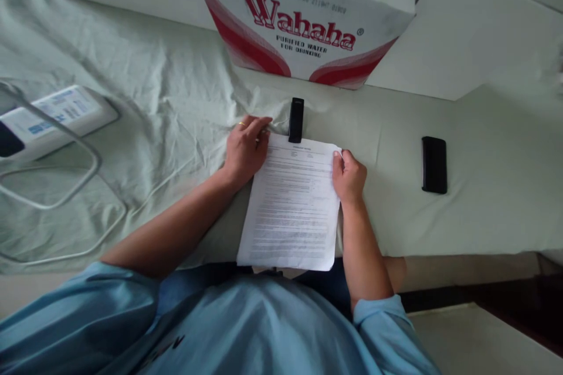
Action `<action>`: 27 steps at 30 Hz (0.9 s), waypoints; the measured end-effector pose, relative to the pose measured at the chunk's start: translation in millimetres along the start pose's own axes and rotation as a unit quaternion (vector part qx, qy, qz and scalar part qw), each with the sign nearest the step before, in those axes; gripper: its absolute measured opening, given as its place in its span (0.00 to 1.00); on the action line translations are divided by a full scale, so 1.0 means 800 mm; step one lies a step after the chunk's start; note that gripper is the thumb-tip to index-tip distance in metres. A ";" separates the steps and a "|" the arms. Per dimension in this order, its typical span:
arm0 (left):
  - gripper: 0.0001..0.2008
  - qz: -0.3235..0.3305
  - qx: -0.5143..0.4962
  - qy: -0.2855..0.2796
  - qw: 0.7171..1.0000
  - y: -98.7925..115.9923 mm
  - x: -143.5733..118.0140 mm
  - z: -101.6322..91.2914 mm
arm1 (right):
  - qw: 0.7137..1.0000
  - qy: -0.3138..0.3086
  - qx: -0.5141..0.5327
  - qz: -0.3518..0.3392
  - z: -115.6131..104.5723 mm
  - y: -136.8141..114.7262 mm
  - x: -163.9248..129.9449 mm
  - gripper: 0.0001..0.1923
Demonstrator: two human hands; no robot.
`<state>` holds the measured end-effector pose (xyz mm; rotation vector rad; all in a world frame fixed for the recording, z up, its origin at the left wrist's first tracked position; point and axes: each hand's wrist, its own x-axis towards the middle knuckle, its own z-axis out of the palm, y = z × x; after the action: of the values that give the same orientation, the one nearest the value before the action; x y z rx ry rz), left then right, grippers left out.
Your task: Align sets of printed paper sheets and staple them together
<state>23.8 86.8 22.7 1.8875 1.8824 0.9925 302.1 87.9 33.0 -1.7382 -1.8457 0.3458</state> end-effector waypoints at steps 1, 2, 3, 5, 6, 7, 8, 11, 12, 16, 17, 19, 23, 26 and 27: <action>0.26 0.043 -0.004 0.006 0.999 -0.001 0.000 -0.001 | 1.000 -0.001 0.001 0.002 0.000 0.000 0.000 0.22; 0.31 0.087 -0.008 0.000 0.996 -0.003 0.000 -0.002 | 1.000 -0.002 0.004 0.004 0.000 0.000 0.000 0.22; 0.35 0.126 -0.011 -0.018 0.992 -0.004 0.001 -0.003 | 1.000 -0.003 0.006 0.006 0.000 0.000 0.000 0.22; 0.40 0.179 -0.017 -0.071 0.981 -0.005 0.002 -0.003 | 1.000 -0.003 0.009 0.008 0.000 -0.001 0.000 0.22; 0.42 0.191 -0.021 -0.093 0.977 -0.006 0.002 -0.003 | 1.000 -0.003 0.009 0.008 0.000 -0.001 -0.001 0.22; 0.43 0.196 -0.027 -0.110 0.974 -0.006 0.003 -0.002 | 1.000 -0.004 0.009 0.007 0.000 -0.001 -0.001 0.22; 0.43 0.196 -0.032 -0.119 0.973 -0.007 0.003 -0.002 | 1.000 -0.004 0.008 0.007 0.000 0.000 -0.001 0.22; 0.42 0.192 -0.048 -0.118 0.973 -0.008 0.004 -0.001 | 1.000 -0.008 0.007 0.006 0.000 0.000 0.000 0.22; 0.41 0.192 -0.053 -0.116 0.973 -0.009 0.004 -0.001 | 1.000 -0.008 0.006 0.006 0.000 0.000 0.000 0.22; 0.39 0.199 -0.066 -0.111 0.971 -0.008 0.003 -0.003 | 1.000 -0.007 0.007 0.004 -0.001 -0.002 0.000 0.22; 0.39 0.200 -0.066 -0.112 0.971 -0.008 0.003 -0.003 | 1.000 -0.006 0.008 0.003 -0.001 -0.003 0.000 0.22; 0.40 0.203 -0.063 -0.114 0.970 -0.008 0.002 -0.003 | 1.000 -0.004 0.010 0.001 -0.002 -0.004 0.000 0.22; 0.40 0.205 -0.054 -0.129 0.969 -0.007 0.000 -0.003 | 1.000 0.001 0.012 -0.003 -0.002 -0.003 0.000 0.22; 0.39 0.187 -0.037 -0.142 0.971 -0.002 -0.001 -0.004 | 1.000 0.008 0.019 -0.008 0.000 0.000 -0.001 0.22; 0.39 0.179 -0.030 -0.144 0.973 0.000 -0.002 -0.004 | 1.000 0.011 0.026 -0.009 0.000 0.001 -0.002 0.22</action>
<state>21.6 84.6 24.6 2.2430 1.3662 0.8035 302.7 86.7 32.2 -1.6840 -1.8190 0.3624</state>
